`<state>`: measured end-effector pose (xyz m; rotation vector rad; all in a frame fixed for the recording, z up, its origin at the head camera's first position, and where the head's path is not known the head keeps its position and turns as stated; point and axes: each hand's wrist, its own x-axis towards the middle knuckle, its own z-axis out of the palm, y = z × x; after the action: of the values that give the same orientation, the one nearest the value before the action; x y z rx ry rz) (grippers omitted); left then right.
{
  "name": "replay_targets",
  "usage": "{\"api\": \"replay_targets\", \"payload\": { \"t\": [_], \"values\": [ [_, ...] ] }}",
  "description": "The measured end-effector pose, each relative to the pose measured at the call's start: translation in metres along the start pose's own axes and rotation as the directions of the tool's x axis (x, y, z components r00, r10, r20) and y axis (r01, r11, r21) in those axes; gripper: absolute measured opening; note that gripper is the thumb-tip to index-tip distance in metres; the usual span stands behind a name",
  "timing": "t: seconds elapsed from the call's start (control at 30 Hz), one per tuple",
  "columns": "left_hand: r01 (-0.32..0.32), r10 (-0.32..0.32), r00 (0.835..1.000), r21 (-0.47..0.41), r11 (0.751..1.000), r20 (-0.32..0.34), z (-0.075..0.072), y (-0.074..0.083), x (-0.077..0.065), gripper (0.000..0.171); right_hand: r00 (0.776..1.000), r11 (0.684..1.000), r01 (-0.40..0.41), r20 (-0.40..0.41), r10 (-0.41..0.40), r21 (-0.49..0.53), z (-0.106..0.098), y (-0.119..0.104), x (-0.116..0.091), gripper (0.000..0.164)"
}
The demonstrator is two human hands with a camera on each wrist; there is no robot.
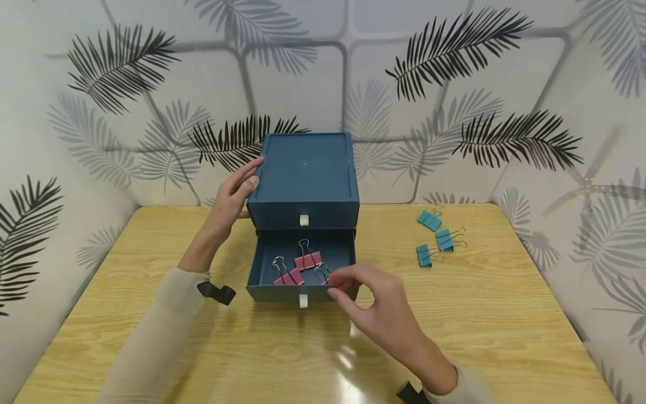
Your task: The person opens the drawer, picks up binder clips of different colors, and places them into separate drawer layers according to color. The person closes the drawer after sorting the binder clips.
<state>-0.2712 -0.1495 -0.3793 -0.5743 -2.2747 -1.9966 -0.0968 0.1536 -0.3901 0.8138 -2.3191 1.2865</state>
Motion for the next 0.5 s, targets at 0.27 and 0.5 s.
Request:
{"api": "replay_targets", "payload": {
  "t": [0.27,0.5],
  "values": [
    [0.001,-0.001,1.0,0.005,1.0,-0.004,-0.001,-0.001,0.001,0.049,0.994,0.988,-0.093,0.062,0.086,0.12,0.02,0.001,-0.018,0.024],
    [0.004,-0.004,1.0,0.002,1.0,-0.001,-0.001,-0.001,0.0,0.049,0.981,0.965,-0.171,0.127,0.147,0.199,0.036,0.005,-0.026,0.022]
  ]
}}
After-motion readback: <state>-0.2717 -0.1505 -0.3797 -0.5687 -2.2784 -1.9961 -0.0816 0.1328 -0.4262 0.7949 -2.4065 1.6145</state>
